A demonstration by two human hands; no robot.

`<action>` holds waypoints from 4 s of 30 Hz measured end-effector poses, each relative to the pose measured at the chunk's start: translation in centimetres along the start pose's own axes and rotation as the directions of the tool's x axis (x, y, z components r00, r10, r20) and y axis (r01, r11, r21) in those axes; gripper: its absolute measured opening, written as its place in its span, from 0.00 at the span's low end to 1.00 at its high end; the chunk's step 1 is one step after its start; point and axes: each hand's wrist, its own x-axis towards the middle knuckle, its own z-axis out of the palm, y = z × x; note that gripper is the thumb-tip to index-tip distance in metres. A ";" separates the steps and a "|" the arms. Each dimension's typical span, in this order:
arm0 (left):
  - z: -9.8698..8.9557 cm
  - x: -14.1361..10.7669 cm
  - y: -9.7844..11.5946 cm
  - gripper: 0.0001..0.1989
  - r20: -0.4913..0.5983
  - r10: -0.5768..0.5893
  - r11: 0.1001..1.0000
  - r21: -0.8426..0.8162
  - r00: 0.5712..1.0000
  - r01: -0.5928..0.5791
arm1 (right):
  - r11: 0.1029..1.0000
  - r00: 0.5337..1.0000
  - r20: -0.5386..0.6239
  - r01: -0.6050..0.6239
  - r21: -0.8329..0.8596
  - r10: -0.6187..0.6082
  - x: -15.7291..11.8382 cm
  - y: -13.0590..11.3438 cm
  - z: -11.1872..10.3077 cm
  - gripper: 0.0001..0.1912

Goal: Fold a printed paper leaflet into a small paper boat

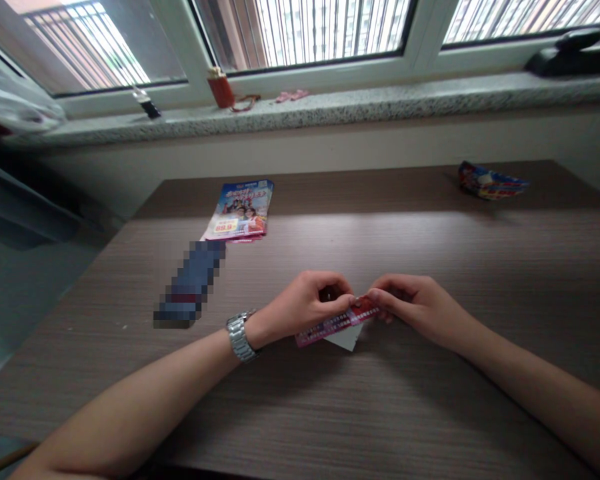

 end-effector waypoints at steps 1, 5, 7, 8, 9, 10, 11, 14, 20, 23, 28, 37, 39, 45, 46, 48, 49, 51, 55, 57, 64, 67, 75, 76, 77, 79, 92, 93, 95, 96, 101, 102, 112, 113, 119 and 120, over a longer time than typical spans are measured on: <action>0.1 0.0 0.0 0.10 0.004 -0.001 1.000 -0.008 1.000 0.001 | 1.000 1.000 0.004 0.000 -0.002 0.000 0.0 0.0 0.0 0.18; 0.3 0.0 0.0 0.12 0.027 0.003 1.000 -0.022 1.000 -0.002 | 1.000 1.000 0.027 0.009 -0.023 -0.008 -0.2 0.1 0.2 0.18; 0.3 0.0 0.0 0.13 0.030 0.011 1.000 -0.020 0.999 -0.011 | 0.999 0.999 0.039 0.017 -0.035 -0.015 -0.2 0.1 0.2 0.18; 0.3 0.0 0.1 0.13 0.031 0.014 1.000 -0.019 0.999 -0.014 | 0.999 0.999 0.037 0.021 -0.043 -0.019 -0.2 0.0 0.2 0.18; 0.3 0.0 0.1 0.13 0.028 0.017 1.000 -0.018 0.999 -0.017 | 0.999 0.999 0.025 0.025 -0.047 -0.024 -0.2 0.0 0.2 0.19; 0.3 0.0 0.1 0.12 0.023 0.020 1.000 -0.017 1.000 -0.020 | 0.999 1.000 0.008 0.028 -0.045 -0.028 -0.2 0.0 0.1 0.20; 0.2 0.0 0.1 0.12 0.017 0.021 1.000 -0.014 1.000 -0.020 | 0.999 1.000 -0.009 0.029 -0.035 -0.030 -0.2 0.0 0.1 0.22; 0.2 0.0 0.0 0.12 -0.003 0.017 1.000 -0.008 1.000 -0.017 | 1.000 0.999 -0.023 0.029 0.006 -0.029 -0.1 -0.1 -0.1 0.23; 0.3 0.0 -0.1 0.11 0.004 0.021 0.999 -0.024 1.000 -0.021 | 1.000 0.999 0.027 0.020 0.019 -0.020 -0.2 0.3 0.3 0.16; 0.4 0.0 0.0 0.10 0.007 0.024 0.999 -0.030 1.000 -0.023 | 1.000 0.999 0.034 0.024 0.008 -0.024 -0.2 0.4 0.4 0.16; 0.2 0.1 0.1 0.11 0.010 0.006 0.999 -0.032 1.000 -0.005 | 1.000 0.998 0.060 0.021 -0.018 -0.020 -0.2 0.2 0.0 0.18; 0.2 0.2 -0.6 0.11 0.010 -0.013 0.997 -0.074 1.000 0.014 | 0.998 0.997 0.074 0.019 0.064 -0.023 0.1 0.3 -0.2 0.21; 0.2 0.2 -0.6 0.11 0.012 -0.012 0.997 -0.071 1.000 0.013 | 0.998 0.997 0.071 0.019 0.063 -0.024 0.1 0.3 -0.1 0.21; 0.3 0.2 -0.3 0.12 0.012 -0.005 0.998 -0.059 1.000 0.006 | 1.000 0.998 0.065 0.022 0.001 -0.022 -0.2 0.2 0.4 0.16; 0.3 0.2 -0.3 0.12 0.009 -0.002 0.998 -0.056 1.000 0.002 | 1.000 0.998 0.063 0.027 -0.012 -0.026 -0.2 0.2 0.4 0.17; 0.4 0.2 -0.3 0.12 0.009 -0.006 0.998 -0.058 1.000 0.007 | 0.999 0.997 0.072 0.035 -0.026 -0.033 -0.2 0.2 0.4 0.17; 0.4 0.2 -0.3 0.12 0.010 -0.009 0.998 -0.060 1.000 0.009 | 0.999 0.996 0.078 0.038 -0.028 -0.036 -0.2 0.2 0.4 0.17; 0.4 0.2 -0.4 0.13 0.013 -0.015 0.998 -0.067 1.000 0.015 | 0.999 0.996 0.083 0.044 -0.031 -0.042 -0.2 0.3 0.3 0.18; 0.4 0.3 -0.5 0.13 0.018 -0.030 0.993 -0.111 0.999 0.032 | 0.997 0.998 0.039 0.053 -0.052 -0.051 -0.1 0.3 -0.1 0.17; 0.3 0.3 -0.5 0.13 0.001 -0.037 0.991 -0.126 0.999 0.037 | 0.996 0.999 -0.013 0.044 -0.072 -0.046 0.0 0.2 -0.4 0.17; -0.2 0.2 -0.5 0.13 -0.029 -0.036 0.998 -0.048 0.999 0.034 | 0.996 0.998 -0.050 0.040 -0.082 -0.044 0.1 0.2 -0.6 0.16; -0.2 0.2 -0.5 0.12 -0.034 -0.021 1.000 -0.017 0.999 0.020 | 0.997 0.998 -0.047 0.042 -0.072 -0.045 0.0 0.2 -0.2 0.16; 0.1 0.1 -0.2 0.13 -0.019 -0.018 0.998 -0.060 1.000 0.017 | 0.987 0.996 0.001 0.087 -0.138 -0.088 -0.1 0.2 0.3 0.17; 0.1 0.2 -0.2 0.13 -0.027 -0.019 0.998 -0.060 0.999 0.017 | 0.986 0.996 -0.008 0.087 -0.143 -0.089 -0.1 0.2 0.2 0.17; 0.0 0.2 -0.1 0.13 -0.041 -0.023 0.999 -0.049 0.999 0.021 | 0.986 0.996 -0.023 0.087 -0.146 -0.091 -0.1 0.3 -0.1 0.16; -0.3 0.2 -0.2 0.14 -0.082 -0.026 1.000 -0.004 0.996 0.026 | 0.984 0.993 -0.073 0.085 -0.156 -0.097 0.0 0.3 -0.5 0.16; -0.6 -0.1 -0.1 0.10 -0.156 0.051 0.994 0.106 0.986 -0.034 | 0.984 0.988 -0.122 0.078 -0.162 -0.099 -0.1 -0.1 -0.6 0.15; -0.6 -0.1 -0.1 0.10 -0.150 0.051 0.994 0.098 0.987 -0.036 | 0.988 0.990 -0.110 0.069 -0.141 -0.085 -0.1 -0.1 -0.5 0.15; -0.4 -0.1 -0.1 0.10 -0.136 0.052 0.996 0.080 0.989 -0.042 | 0.992 0.995 -0.084 0.047 -0.118 -0.057 -0.1 0.0 -0.2 0.15; -0.3 -0.1 -0.1 0.11 -0.133 0.055 0.996 0.072 0.990 -0.046 | 0.993 0.996 -0.074 0.040 -0.115 -0.048 -0.1 0.0 -0.1 0.15; -0.2 0.0 -0.1 0.13 -0.152 0.045 0.997 0.061 0.987 -0.036 | 0.992 0.995 -0.094 0.031 -0.123 -0.042 -0.2 0.1 -0.3 0.15; -0.3 0.0 -0.1 0.13 -0.159 0.038 0.998 0.064 0.987 -0.028 | 0.991 0.993 -0.115 0.026 -0.133 -0.042 -0.1 0.1 -0.4 0.15; -0.8 0.1 -0.3 0.17 -0.191 0.014 0.996 0.088 0.982 0.003 | 0.983 0.987 -0.153 0.019 -0.185 -0.048 0.0 0.3 -0.9 0.16; -0.9 0.1 -0.3 0.17 -0.189 0.010 0.997 0.082 0.982 0.005 | 0.982 0.987 -0.155 0.018 -0.186 -0.047 0.0 0.4 -0.9 0.16; -1.3 0.0 -0.7 0.17 -0.210 0.006 0.999 0.038 0.978 0.002 | 0.976 0.979 -0.198 -0.001 -0.218 -0.043 0.0 0.6 -1.4 0.17; -1.3 0.0 -0.7 0.17 -0.214 0.005 0.999 0.040 0.977 0.003 | 0.976 0.980 -0.196 -0.001 -0.216 -0.042 0.1 0.6 -1.5 0.17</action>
